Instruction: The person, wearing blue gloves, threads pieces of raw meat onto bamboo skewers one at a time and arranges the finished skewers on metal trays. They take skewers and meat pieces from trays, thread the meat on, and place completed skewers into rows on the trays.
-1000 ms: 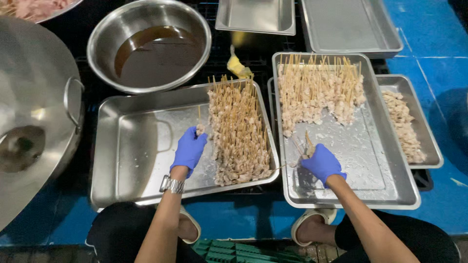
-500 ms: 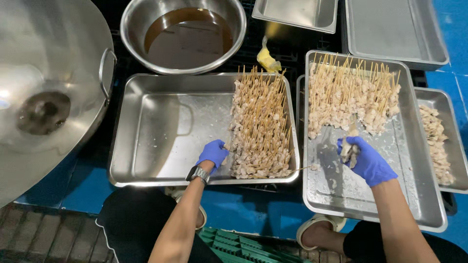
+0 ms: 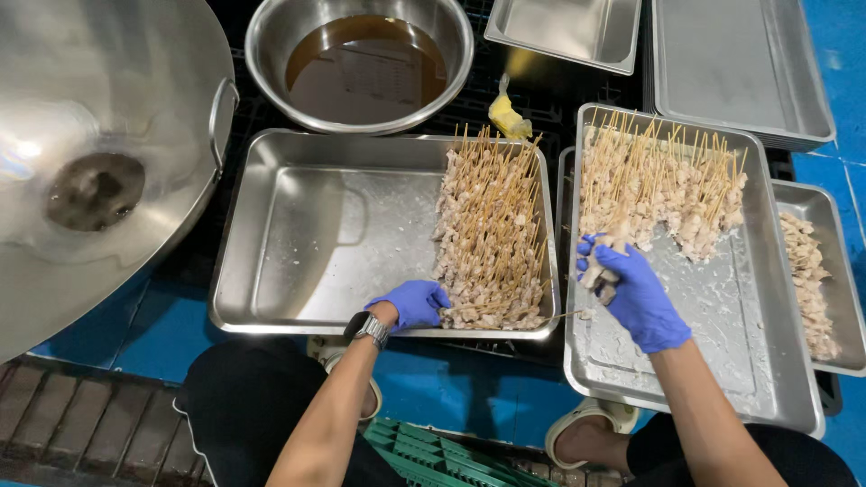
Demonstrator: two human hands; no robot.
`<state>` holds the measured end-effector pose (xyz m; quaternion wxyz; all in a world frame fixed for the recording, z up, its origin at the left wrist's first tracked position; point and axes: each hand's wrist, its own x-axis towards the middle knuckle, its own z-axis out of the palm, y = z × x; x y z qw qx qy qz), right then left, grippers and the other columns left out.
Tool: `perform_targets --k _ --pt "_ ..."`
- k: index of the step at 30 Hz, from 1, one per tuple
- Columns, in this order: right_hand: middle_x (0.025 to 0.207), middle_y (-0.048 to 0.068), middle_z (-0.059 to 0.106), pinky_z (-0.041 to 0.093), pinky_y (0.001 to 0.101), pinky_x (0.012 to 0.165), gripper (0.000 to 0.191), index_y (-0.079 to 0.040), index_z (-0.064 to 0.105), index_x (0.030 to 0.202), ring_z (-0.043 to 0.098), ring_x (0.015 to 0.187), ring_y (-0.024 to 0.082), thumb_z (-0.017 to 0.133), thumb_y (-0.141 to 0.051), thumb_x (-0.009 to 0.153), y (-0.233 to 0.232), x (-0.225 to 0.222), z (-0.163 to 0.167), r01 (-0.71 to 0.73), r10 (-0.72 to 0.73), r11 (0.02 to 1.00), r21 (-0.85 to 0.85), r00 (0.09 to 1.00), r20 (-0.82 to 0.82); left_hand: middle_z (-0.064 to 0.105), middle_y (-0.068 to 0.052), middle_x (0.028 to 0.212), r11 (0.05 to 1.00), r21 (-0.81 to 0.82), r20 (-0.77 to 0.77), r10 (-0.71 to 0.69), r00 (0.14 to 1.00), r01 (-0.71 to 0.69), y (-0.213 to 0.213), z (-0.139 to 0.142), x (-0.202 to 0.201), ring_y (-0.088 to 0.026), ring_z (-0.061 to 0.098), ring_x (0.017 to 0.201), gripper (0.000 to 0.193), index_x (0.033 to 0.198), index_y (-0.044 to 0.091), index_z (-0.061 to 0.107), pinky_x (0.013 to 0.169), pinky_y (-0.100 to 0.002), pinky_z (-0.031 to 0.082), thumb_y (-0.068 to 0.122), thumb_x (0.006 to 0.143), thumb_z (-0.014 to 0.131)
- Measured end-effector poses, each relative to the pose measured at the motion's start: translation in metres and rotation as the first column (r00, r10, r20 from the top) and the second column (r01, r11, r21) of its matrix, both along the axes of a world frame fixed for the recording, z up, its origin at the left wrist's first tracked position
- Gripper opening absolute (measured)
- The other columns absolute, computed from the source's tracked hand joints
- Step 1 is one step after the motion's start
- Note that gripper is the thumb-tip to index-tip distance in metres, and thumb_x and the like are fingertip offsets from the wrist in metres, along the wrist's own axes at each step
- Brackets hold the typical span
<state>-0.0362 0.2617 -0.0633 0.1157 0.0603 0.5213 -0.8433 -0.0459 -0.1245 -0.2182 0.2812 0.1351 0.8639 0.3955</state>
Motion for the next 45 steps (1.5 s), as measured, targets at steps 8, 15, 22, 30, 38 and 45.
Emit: perform_targets --k 8,15,22,30,38,45 --pt "0.099 0.006 0.068 0.055 0.0292 0.071 0.035 -0.001 0.059 0.123 0.066 0.083 0.015 0.068 -0.020 0.095 -0.031 0.011 0.002 -0.066 0.063 0.992 0.112 0.998 0.024 0.076 -0.014 0.103 0.995 -0.087 -0.156 0.040 0.987 -0.054 0.002 0.023 0.020 -0.029 0.072 0.095 0.037 0.103 0.010 0.077 0.086 -0.036 0.057 0.026 0.070 0.083" --pt "0.096 0.004 0.068 0.055 0.0273 0.069 0.034 -0.003 0.061 0.123 0.067 0.083 0.014 0.068 -0.017 0.093 -0.044 0.020 0.022 -0.063 0.052 0.987 0.146 0.996 0.073 0.079 -0.012 0.098 0.995 -0.054 0.002 0.087 0.996 -0.087 0.010 0.038 0.015 -0.026 0.075 0.090 0.035 0.101 0.011 0.079 0.085 -0.034 0.058 0.029 0.070 0.083" --pt "0.086 0.003 0.068 0.043 0.0233 0.051 0.036 -0.003 0.063 0.122 0.064 0.072 0.010 0.071 -0.019 0.091 -0.061 0.030 0.039 -0.132 0.114 0.979 0.154 0.986 0.125 0.074 -0.022 0.100 0.947 -0.320 -0.032 0.028 0.999 -0.037 0.016 0.034 0.011 -0.038 0.071 0.093 0.036 0.095 0.005 0.078 0.087 -0.043 0.057 0.037 0.079 0.074" --pt "0.085 0.001 0.065 0.046 0.0248 0.056 0.033 -0.001 0.064 0.118 0.060 0.070 0.009 0.074 -0.021 0.094 -0.069 0.040 0.044 -0.118 0.105 0.976 0.180 0.991 0.084 0.073 -0.024 0.095 0.953 -0.302 -0.031 0.030 0.999 -0.038 0.023 0.046 0.021 -0.043 0.071 0.091 0.034 0.091 0.007 0.078 0.086 -0.048 0.056 0.037 0.082 0.065" --pt "0.089 0.007 0.066 0.047 0.0272 0.061 0.040 -0.001 0.060 0.120 0.061 0.072 0.015 0.071 -0.027 0.093 -0.088 0.039 0.053 -0.092 0.065 0.931 0.354 0.994 0.087 0.073 -0.016 0.122 0.918 0.181 0.046 0.352 0.935 -0.354 0.044 0.123 0.019 -0.029 0.069 0.113 0.061 0.134 0.010 0.061 0.096 -0.042 0.054 0.059 0.099 0.050" --pt "0.107 0.017 0.068 0.051 0.0366 0.079 0.055 -0.001 0.060 0.130 0.060 0.090 0.027 0.048 -0.047 0.102 -0.172 0.005 0.003 0.015 0.058 0.818 0.574 0.992 -0.108 0.055 -0.002 0.144 0.394 0.738 0.563 0.087 0.822 -0.548 0.078 0.138 0.024 -0.011 0.063 0.117 0.070 0.152 0.017 0.045 0.097 -0.038 0.053 0.060 0.097 0.048"
